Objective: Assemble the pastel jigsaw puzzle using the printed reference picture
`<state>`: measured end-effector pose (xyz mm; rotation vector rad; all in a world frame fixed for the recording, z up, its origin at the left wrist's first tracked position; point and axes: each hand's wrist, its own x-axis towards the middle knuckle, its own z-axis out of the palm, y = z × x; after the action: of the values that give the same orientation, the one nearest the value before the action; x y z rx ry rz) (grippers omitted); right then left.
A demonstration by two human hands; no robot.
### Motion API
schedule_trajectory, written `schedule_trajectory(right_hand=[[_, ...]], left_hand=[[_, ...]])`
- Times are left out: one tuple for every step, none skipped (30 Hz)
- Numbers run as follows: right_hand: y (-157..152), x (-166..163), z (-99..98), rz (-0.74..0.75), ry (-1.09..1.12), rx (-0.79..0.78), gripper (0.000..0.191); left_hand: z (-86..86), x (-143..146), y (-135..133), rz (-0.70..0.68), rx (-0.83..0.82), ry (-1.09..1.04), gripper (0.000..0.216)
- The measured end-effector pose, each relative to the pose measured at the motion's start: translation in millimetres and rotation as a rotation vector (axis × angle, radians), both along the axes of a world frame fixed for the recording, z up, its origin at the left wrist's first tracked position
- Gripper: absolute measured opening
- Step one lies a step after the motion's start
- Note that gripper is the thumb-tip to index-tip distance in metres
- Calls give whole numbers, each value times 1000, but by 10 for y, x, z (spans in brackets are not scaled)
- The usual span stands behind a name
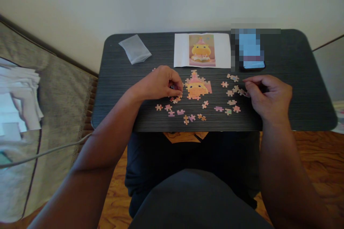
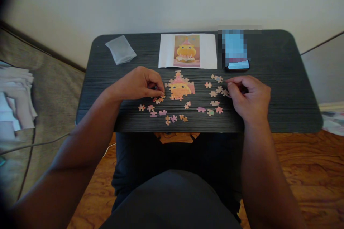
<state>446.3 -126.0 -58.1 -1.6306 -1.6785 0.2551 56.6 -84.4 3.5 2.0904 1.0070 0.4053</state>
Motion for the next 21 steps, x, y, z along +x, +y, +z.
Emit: schedule_trajectory(right_hand=[[1, 8, -10, -1, -2, -4, 18], [2, 16, -19, -1, -2, -6, 19], [3, 23, -27, -2, -1, -2, 19], [4, 29, -32, -3, 1, 3, 19], [5, 32, -34, 1, 4, 2, 19], [6, 34, -31, 7, 8, -1, 19], [7, 32, -26, 14, 14, -1, 18], [9, 30, -18, 19, 22, 2, 16], [10, 27, -11, 28, 29, 2, 15], [12, 25, -5, 35, 35, 6, 14], [14, 24, -2, 42, 37, 7, 14], [15, 25, -2, 48, 35, 8, 13], [17, 29, -5, 54, 29, 2, 13], [18, 33, -10, 56, 24, -1, 13], [19, 39, -16, 55, 19, -2, 13], [20, 44, -22, 51, 16, -1, 13], [20, 49, -27, 51, 13, -4, 13], [20, 52, -31, 52, 13, -5, 13], [20, 55, -33, 53, 12, -7, 13], [21, 56, -33, 53, 11, -9, 13], [20, 57, -32, 53, 10, -12, 13]], left_hand=[[2, -4, 2, 3, 2, -4, 10], [3, -10, 4, 8, 0, -4, 10], [3, -19, 9, 12, -1, -1, 10], [3, -30, 15, 19, 1, 5, 10], [1, -43, 23, 27, 5, 12, 11], [-3, -57, 32, 36, 11, 20, 11], [-7, -73, 43, 47, 19, 29, 11], [-11, -90, 54, 58, 25, 36, 11], [-16, -107, 65, 68, 27, 44, 11], [-19, -125, 75, 79, 26, 53, 12], [-22, -142, 84, 89, 22, 61, 12], [-23, -158, 92, 97, 17, 74, 12], [-23, -173, 100, 102, 15, 86, 13], [-22, -186, 106, 105, 14, 99, 14], [-18, -197, 111, 105, 13, 113, 16], [-14, -206, 115, 104, 13, 126, 17], [-8, -212, 118, 103, 9, 142, 18], [-2, -217, 120, 104, 4, 159, 20], [3, -221, 122, 106, -1, 174, 21], [8, -225, 123, 107, -5, 189, 23], [10, -229, 124, 106, -8, 200, 24]])
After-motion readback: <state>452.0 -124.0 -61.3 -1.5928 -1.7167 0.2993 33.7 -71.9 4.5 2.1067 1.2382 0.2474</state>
